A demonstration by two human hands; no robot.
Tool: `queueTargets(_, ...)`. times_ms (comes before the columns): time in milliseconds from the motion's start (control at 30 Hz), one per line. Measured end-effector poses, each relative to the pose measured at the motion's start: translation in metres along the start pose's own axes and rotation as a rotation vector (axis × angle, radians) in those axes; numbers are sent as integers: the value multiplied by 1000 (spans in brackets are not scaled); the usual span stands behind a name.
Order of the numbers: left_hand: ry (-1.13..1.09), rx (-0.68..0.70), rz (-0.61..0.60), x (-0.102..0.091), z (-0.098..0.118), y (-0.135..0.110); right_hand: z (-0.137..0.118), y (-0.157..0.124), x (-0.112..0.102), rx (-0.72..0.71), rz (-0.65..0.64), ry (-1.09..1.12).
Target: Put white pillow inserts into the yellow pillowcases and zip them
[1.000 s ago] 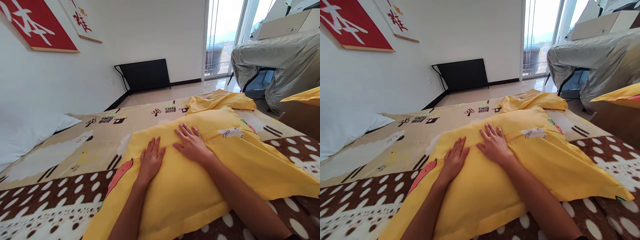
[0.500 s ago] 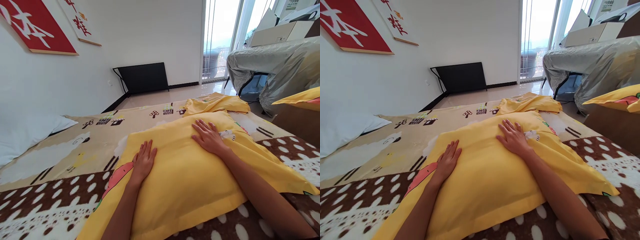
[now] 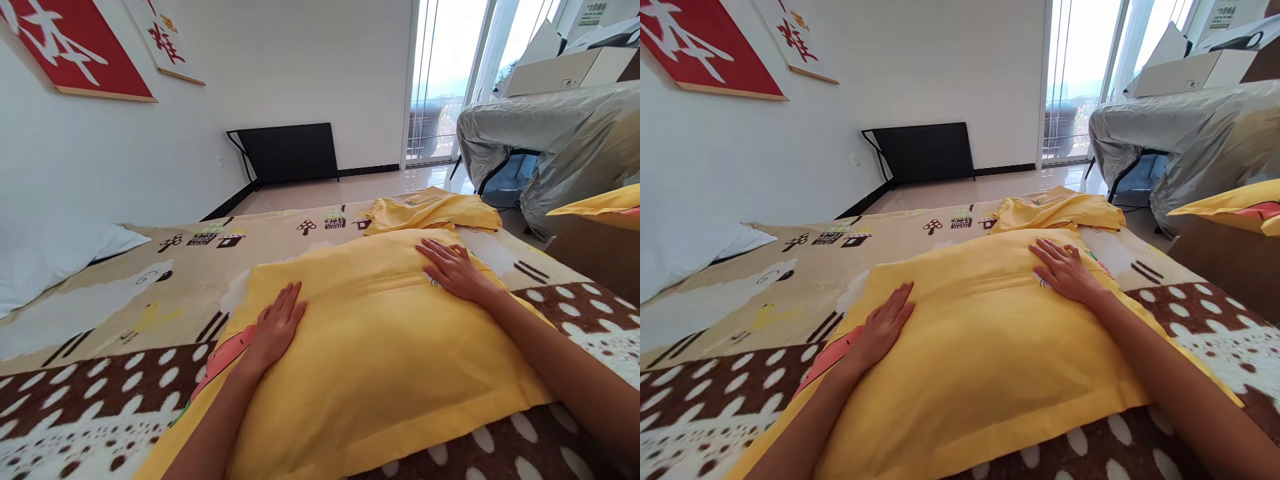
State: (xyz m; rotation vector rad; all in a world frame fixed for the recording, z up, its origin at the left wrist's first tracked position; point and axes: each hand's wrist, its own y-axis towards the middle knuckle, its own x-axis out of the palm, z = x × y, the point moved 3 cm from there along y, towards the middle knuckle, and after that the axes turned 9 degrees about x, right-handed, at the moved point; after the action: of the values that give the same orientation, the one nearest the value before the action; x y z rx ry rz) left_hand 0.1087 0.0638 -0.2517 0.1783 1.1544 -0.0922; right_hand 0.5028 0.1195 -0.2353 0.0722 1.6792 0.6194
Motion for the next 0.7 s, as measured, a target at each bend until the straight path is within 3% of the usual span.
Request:
queueTargets(133,46,35,-42,-6,-25,-1,30,-13,13,51,-22,31)
queueTargets(300,-99,-47,51,-1,-62,-5,51,-25,28,173,22,77)
queueTargets(533,-153,-43,121,5,-80,-4,65,-30,26,258,-43,128)
queueTargets(700,-38,-79,47,3,-102,-2,84,-33,40,440,-157,152)
